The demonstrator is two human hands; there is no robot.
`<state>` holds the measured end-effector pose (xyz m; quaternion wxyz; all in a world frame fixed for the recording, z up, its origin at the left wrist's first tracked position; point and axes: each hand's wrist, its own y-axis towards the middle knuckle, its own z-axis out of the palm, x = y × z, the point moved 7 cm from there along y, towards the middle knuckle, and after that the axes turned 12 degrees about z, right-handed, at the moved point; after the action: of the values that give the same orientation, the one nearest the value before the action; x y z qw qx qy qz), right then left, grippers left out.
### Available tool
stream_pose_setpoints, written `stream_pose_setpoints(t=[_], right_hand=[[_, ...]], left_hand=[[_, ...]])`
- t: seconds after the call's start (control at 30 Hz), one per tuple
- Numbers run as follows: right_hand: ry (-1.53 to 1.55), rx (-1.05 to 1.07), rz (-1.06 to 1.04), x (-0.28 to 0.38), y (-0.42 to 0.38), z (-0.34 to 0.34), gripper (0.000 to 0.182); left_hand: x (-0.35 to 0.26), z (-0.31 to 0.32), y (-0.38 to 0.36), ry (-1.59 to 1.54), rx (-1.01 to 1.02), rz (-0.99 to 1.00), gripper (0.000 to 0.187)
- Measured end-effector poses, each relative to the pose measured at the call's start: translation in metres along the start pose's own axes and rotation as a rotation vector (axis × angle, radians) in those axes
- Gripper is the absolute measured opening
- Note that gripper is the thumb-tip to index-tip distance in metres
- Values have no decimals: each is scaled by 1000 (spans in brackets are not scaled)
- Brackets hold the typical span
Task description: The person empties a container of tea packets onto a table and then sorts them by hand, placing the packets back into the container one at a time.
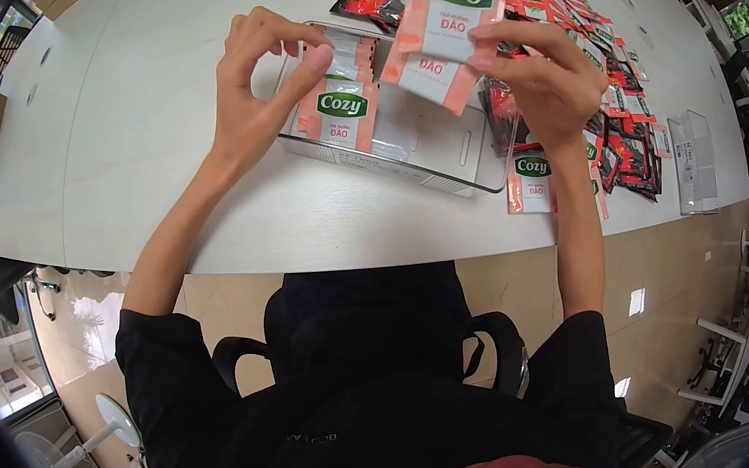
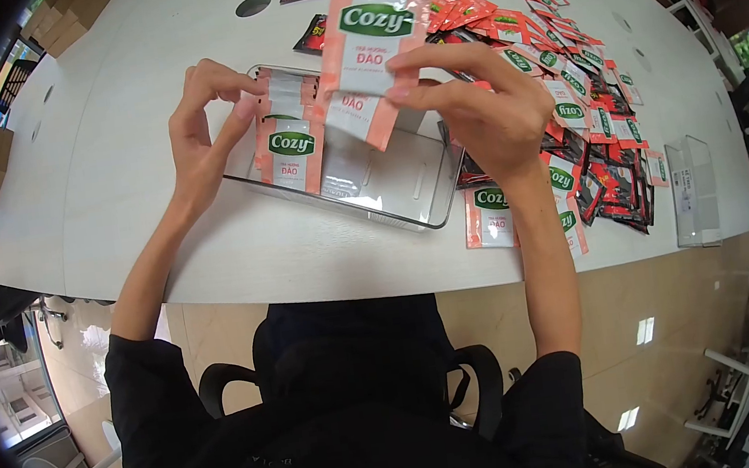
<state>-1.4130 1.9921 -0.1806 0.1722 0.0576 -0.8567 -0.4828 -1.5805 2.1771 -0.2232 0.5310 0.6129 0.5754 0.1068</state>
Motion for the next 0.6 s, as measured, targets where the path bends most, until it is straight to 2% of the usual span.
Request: stream_pose_setpoints(t=[0.03, 0.1, 0.23, 0.43, 0.5, 0.6], right_hand=[[2, 0, 1, 3, 0, 3, 25], [83, 69, -53, 14, 2, 11, 25], [139, 173, -46, 23, 0, 25, 23], [190, 297, 49, 22, 0, 32, 21], [194, 265, 40, 19, 0, 35, 20], [170, 204, 11, 19, 0, 31, 17]], left_hand=[[-3, -2, 3, 1, 1, -2, 19], [-16, 8, 5, 193, 208, 143, 17], [-22, 20, 0, 146, 209, 152, 14], [-1, 20, -8, -25, 209, -18, 16], [-4, 18, -10, -72, 99, -74, 14], [-10, 16, -9, 35, 149, -16, 8]])
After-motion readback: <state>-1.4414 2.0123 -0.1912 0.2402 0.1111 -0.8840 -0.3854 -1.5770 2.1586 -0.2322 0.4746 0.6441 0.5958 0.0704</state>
